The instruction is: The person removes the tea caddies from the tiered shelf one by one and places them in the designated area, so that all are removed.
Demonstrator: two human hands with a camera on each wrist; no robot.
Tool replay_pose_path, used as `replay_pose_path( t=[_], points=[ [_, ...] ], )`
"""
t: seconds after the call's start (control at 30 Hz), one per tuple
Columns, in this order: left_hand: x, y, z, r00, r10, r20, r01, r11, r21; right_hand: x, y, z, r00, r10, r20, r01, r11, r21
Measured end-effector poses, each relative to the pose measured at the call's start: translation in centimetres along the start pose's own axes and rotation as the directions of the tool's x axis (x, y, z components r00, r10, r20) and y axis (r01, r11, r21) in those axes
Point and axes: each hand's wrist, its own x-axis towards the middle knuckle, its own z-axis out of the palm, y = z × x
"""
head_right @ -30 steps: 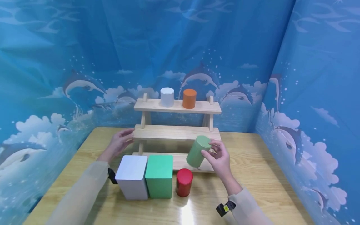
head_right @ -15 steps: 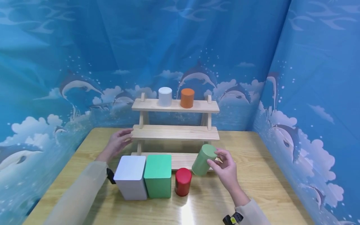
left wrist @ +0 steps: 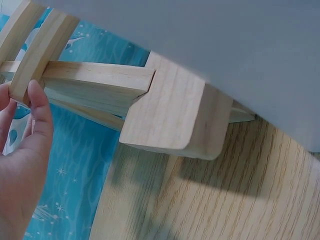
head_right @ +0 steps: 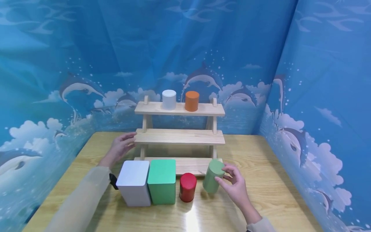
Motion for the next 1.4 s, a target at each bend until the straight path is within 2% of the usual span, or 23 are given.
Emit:
replay_pose_path(
  t=[0.2,0.37,0.87,0.97,1.17,1.4],
  points=[
    [0.5,-0.6,-0.2,0.999,0.040,0.002,-0.040,0.999,0.000,-0.7,0.4,0.4,0.999,-0.027,0.047,0.029,0.999,-0.028],
    [0.5,-0.7,-0.2,0.999,0.041,-0.006,-0.041,0.999,-0.010,-1.3,0.7,0.7,0.996,-0.056,0.076,0.063,0.994,-0.089],
    [0.2,-0.6,-0.1,0.999,0.040,-0.004,-0.040,0.999,0.008,-2.4,1.0,1.4,0.991,-0.020,0.132,0.036,0.991,-0.126],
    [0.1,-0.5,0.0,0.999,0.031,-0.018,-0.031,0.999,-0.008,-2.6,1.4,1.4,0.989,-0.026,0.145,0.045,0.991,-0.129],
    [0.3,-0.6,-0.2,0.999,0.033,-0.005,-0.033,0.999,-0.016,-2.7,2.1,1.2,0.988,-0.030,0.152,0.049,0.991,-0.124],
    [0.2,-0.6,-0.1,0.999,0.044,-0.005,-0.044,0.998,-0.035,-2.8,2.1,1.0,0.983,-0.015,0.184,0.028,0.997,-0.070]
  ],
)
